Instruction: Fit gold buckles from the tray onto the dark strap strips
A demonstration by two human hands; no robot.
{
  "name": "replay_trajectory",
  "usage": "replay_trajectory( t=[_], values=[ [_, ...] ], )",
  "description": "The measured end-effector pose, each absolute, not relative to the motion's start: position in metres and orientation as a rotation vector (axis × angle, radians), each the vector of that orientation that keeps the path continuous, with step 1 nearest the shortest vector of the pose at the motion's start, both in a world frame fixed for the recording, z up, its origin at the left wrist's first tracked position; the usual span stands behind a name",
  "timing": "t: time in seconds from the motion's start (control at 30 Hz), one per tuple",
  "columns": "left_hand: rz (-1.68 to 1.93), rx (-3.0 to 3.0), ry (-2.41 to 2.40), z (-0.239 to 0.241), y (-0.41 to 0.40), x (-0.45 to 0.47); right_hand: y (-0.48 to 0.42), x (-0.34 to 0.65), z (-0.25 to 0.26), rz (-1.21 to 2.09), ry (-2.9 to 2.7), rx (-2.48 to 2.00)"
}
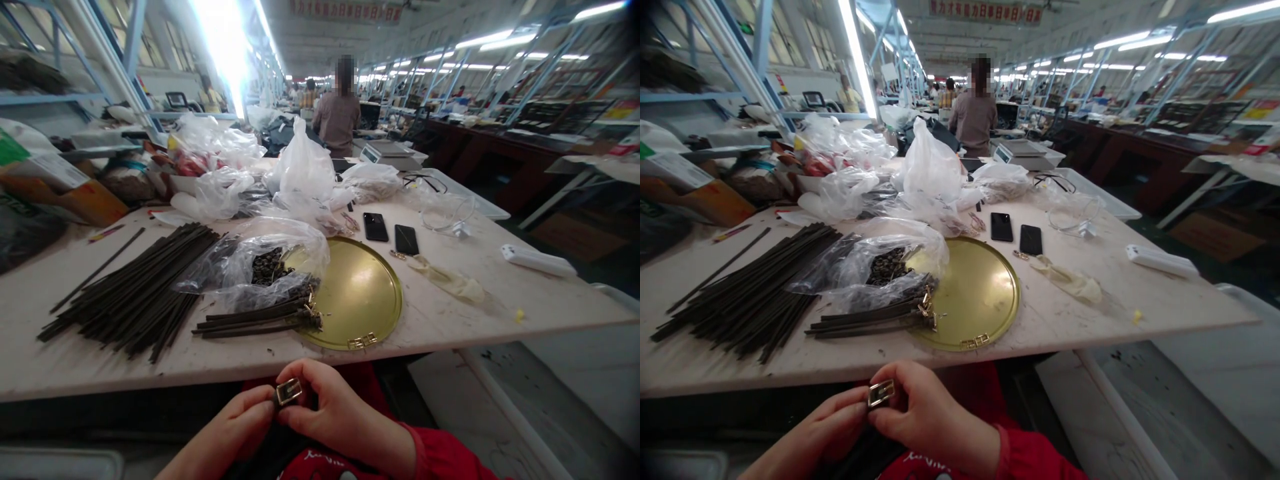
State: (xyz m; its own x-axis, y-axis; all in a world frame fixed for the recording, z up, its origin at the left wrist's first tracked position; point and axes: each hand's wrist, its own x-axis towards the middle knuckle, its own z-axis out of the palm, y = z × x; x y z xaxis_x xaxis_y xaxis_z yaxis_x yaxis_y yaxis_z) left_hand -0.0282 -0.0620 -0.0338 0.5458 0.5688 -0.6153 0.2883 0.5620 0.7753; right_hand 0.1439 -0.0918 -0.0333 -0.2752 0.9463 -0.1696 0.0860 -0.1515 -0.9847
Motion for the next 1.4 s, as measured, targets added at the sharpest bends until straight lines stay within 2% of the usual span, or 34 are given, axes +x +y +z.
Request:
replay_trajectory(
  t=[0.2,0.37,0.57,0.8,1.07,1.17,1.3,1.4],
  values=[
    [0.181,0.929,1.13,-0.046,-0.057,-0.019,-0.085,0.151,-0.038,1.309,-1.679,-1.26],
    [0.169,1.057,1.179,-0.031,-0.055,-0.014,-0.081,0.161,-0.039,1.2,-1.798,-1.237],
    [0.122,1.187,1.175,-0.016,-0.059,-0.014,-0.081,0.162,-0.036,0.879,-2.092,-1.057],
    [0.07,1.073,1.184,-0.005,-0.067,-0.015,-0.094,0.162,-0.03,1.09,-1.966,-1.167],
    [0.043,1.495,1.112,0.005,-0.069,-0.022,-0.09,0.154,-0.035,0.599,-2.353,-0.943],
    [0.12,1.788,1.143,0.003,-0.043,-0.032,-0.069,0.161,-0.035,0.563,-2.269,-1.131],
    [0.501,2.432,1.29,-0.011,0.01,-0.034,-0.015,0.172,-0.033,0.435,-2.125,-1.349],
    [0.575,2.535,1.387,-0.027,0.037,-0.035,0.025,0.173,-0.044,0.299,-2.156,-1.47]
  ],
)
